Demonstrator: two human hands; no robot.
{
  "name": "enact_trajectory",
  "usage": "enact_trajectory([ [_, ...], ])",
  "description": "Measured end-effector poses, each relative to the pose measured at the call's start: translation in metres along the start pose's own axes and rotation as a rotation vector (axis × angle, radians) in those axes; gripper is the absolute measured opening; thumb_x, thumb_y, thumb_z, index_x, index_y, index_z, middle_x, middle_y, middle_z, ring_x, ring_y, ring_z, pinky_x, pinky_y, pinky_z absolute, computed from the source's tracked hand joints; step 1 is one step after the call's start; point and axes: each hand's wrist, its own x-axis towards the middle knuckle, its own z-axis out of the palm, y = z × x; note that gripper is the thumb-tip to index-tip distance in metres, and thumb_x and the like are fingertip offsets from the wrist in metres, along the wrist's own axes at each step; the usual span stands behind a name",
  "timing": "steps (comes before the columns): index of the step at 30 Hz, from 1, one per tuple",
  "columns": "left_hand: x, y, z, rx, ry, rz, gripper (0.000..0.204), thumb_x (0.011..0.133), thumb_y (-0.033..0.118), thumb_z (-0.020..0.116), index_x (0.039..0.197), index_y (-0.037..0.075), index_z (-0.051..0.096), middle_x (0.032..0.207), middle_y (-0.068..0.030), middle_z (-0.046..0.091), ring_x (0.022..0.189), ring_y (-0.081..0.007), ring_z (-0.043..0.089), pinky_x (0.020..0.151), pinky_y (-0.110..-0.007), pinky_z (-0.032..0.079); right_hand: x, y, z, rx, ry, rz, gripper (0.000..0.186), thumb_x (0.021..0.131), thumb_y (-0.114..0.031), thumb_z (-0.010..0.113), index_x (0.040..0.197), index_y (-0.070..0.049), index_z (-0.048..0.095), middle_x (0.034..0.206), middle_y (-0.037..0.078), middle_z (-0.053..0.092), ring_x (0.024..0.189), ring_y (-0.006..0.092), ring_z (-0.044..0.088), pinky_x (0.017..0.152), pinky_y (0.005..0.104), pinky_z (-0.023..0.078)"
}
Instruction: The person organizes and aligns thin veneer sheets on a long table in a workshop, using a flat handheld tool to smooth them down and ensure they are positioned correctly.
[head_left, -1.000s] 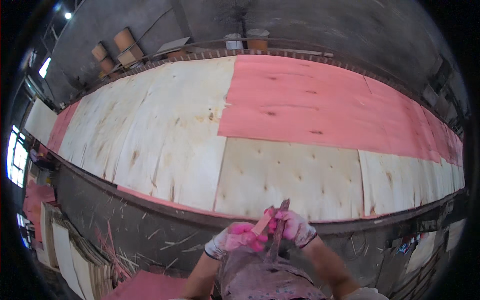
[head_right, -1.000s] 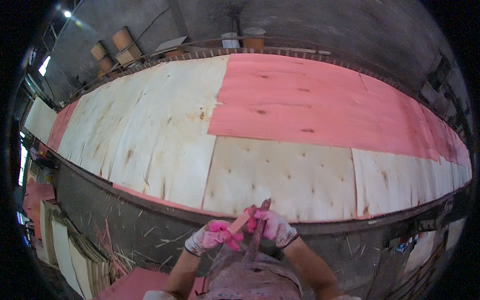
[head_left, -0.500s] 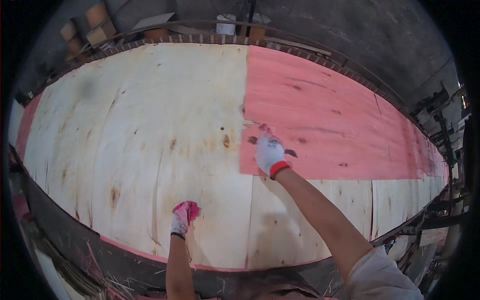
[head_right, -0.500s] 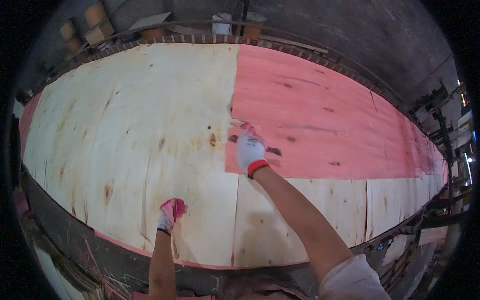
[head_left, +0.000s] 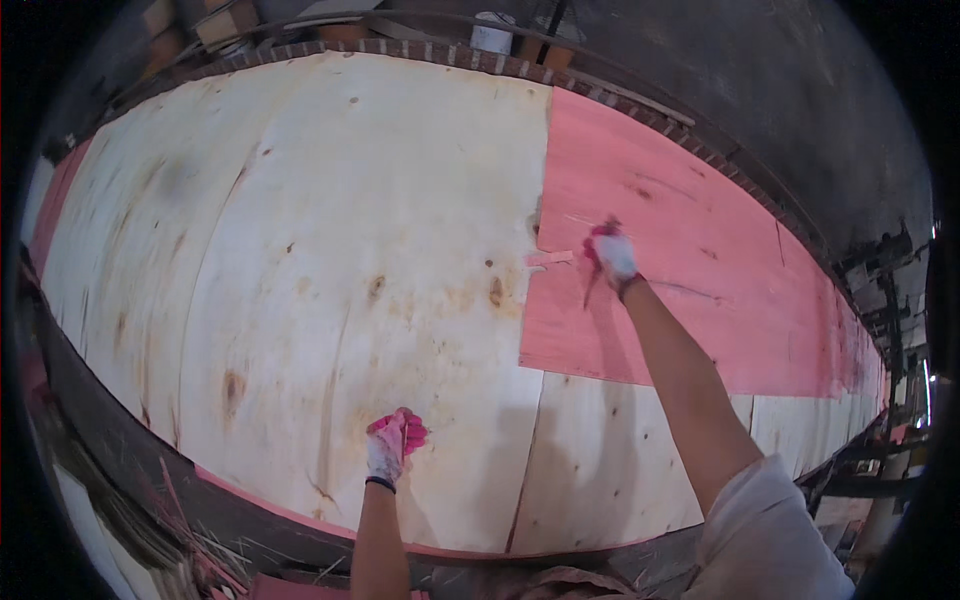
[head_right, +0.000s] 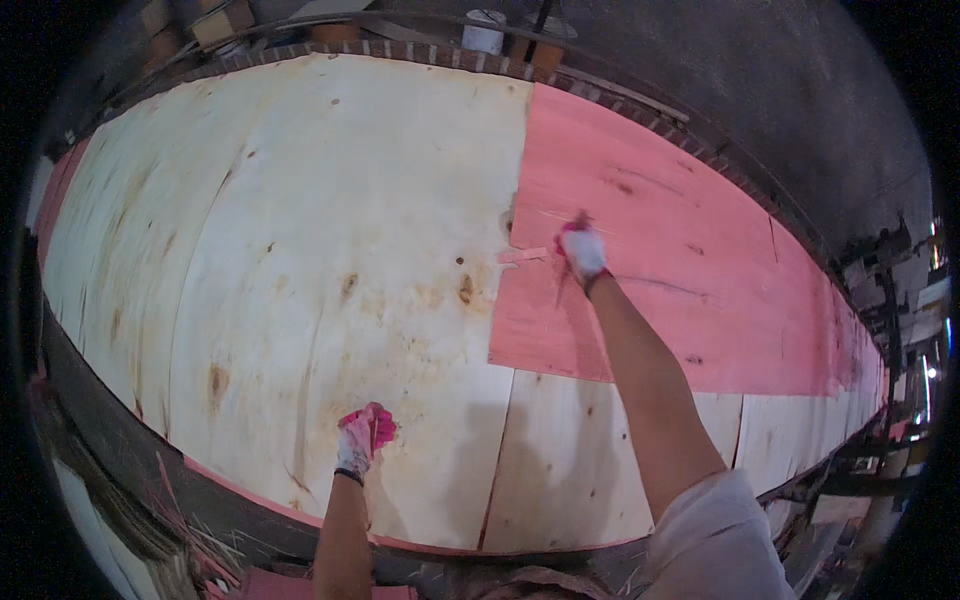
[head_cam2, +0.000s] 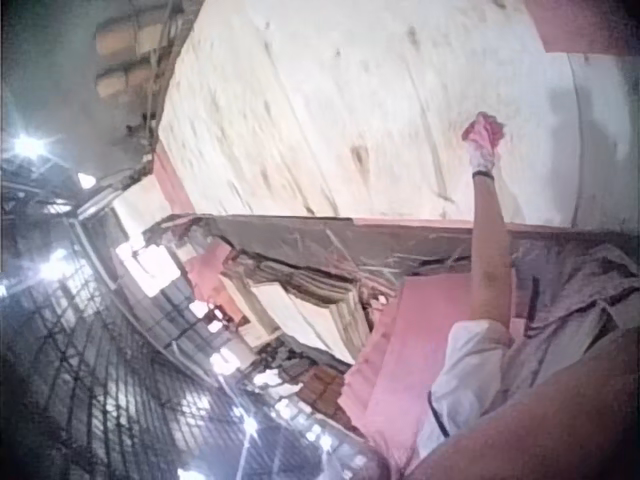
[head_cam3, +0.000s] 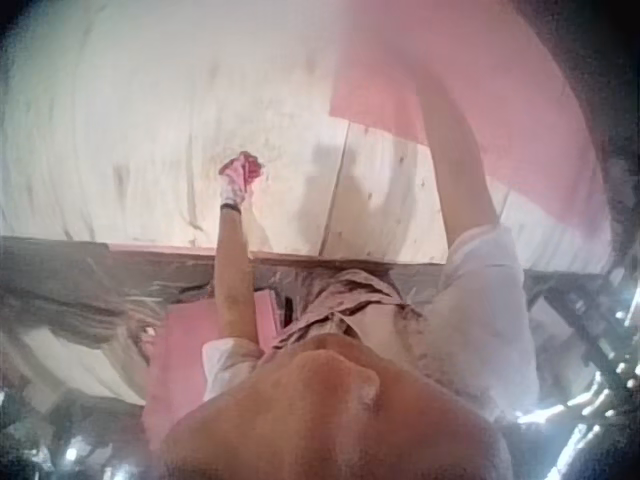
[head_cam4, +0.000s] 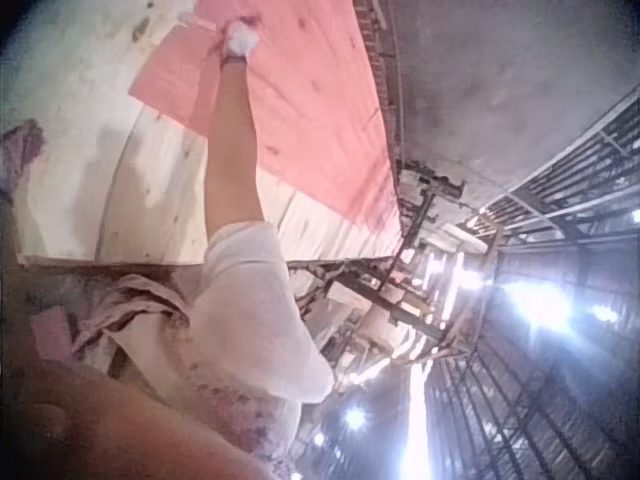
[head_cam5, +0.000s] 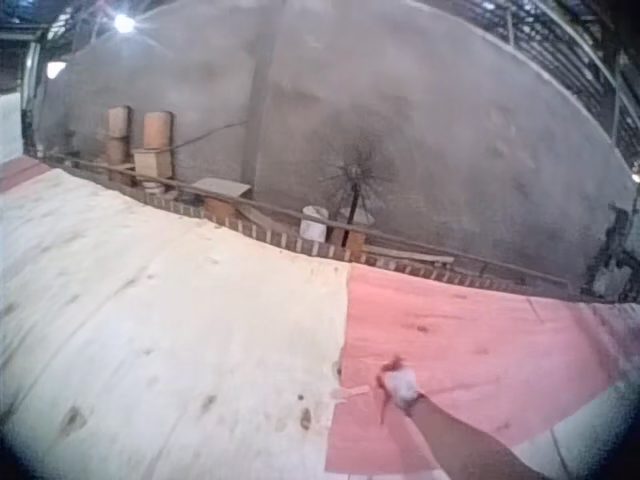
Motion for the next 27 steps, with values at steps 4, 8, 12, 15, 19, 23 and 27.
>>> enact_trajectory([
  [4,-0.002,-0.003,0.010,0.140,0.189,0.063,0.020,0.093,0.020,0.059,0.089,0.001,0.062,0.079,-0.0126,0.066,0.053,-0.0206,0.059,0.046,-0.028,0.046,-0.152,0.038,-0.070,0.376,-0.092,-0.057,0.021,0.091,-0.002,0.052,0.111,-0.004,0.057,0.096,0.007,0.063,0.075,0.0193,0.063,0.064,0.0333,0.054],
  [8,-0.022,-0.010,0.051,0.582,0.421,0.164,0.020,0.094,0.019,0.058,0.091,-0.001,0.060,0.079,-0.0114,0.063,0.063,-0.0220,0.062,0.059,-0.027,0.051,-0.338,0.077,-0.077,0.440,-0.320,0.201,0.031,0.090,0.003,0.054,0.120,-0.001,0.055,0.102,0.008,0.064,0.090,0.0177,0.063,0.080,0.0320,0.053],
  [12,-0.109,-0.067,0.077,0.451,0.101,0.354,0.027,0.092,0.011,0.054,0.115,-0.004,0.055,0.103,-0.0147,0.062,0.095,-0.0289,0.061,0.087,-0.037,0.051,-0.465,0.104,-0.087,0.305,-0.496,0.136,0.029,0.088,0.004,0.055,0.117,0.000,0.058,0.098,0.007,0.066,0.088,0.0146,0.064,0.076,0.0268,0.052],
  [15,-0.216,-0.136,0.062,0.529,0.213,0.380,0.032,0.086,0.008,0.064,0.117,-0.001,0.057,0.107,-0.0123,0.065,0.098,-0.0259,0.063,0.089,-0.037,0.052,-0.517,0.133,-0.094,0.109,-0.652,0.096,0.030,0.089,0.003,0.057,0.119,-0.001,0.058,0.097,0.006,0.067,0.089,0.0126,0.063,0.078,0.0262,0.052],
  [19,-0.392,-0.252,0.043,0.464,0.587,0.512,0.032,0.085,0.022,0.073,0.108,0.003,0.064,0.097,-0.0063,0.070,0.093,-0.0153,0.066,0.075,-0.031,0.055,-0.555,0.156,-0.107,0.337,-0.877,-0.005,0.027,0.092,0.002,0.056,0.119,0.003,0.057,0.100,0.008,0.063,0.091,0.0134,0.059,0.084,0.0261,0.050],
  [23,-0.530,-0.345,0.032,0.211,1.087,0.582,0.035,0.093,0.029,0.061,0.117,0.004,0.059,0.094,-0.0060,0.071,0.077,-0.0151,0.067,0.062,-0.027,0.052,-0.567,0.166,-0.128,0.178,-0.850,0.088,0.030,0.092,0.001,0.056,0.121,0.003,0.053,0.102,0.009,0.062,0.084,0.0150,0.060,0.076,0.0270,0.052],
  [27,-0.643,-0.431,0.005,-0.347,1.191,0.781,0.036,0.096,0.035,0.054,0.118,0.007,0.059,0.097,-0.0047,0.072,0.067,-0.0139,0.065,0.055,-0.024,0.047,-0.568,0.193,-0.131,0.107,-0.831,0.078,0.029,0.091,-0.004,0.059,0.120,0.001,0.054,0.097,0.008,0.062,0.077,0.0137,0.059,0.062,0.0262,0.051],
])
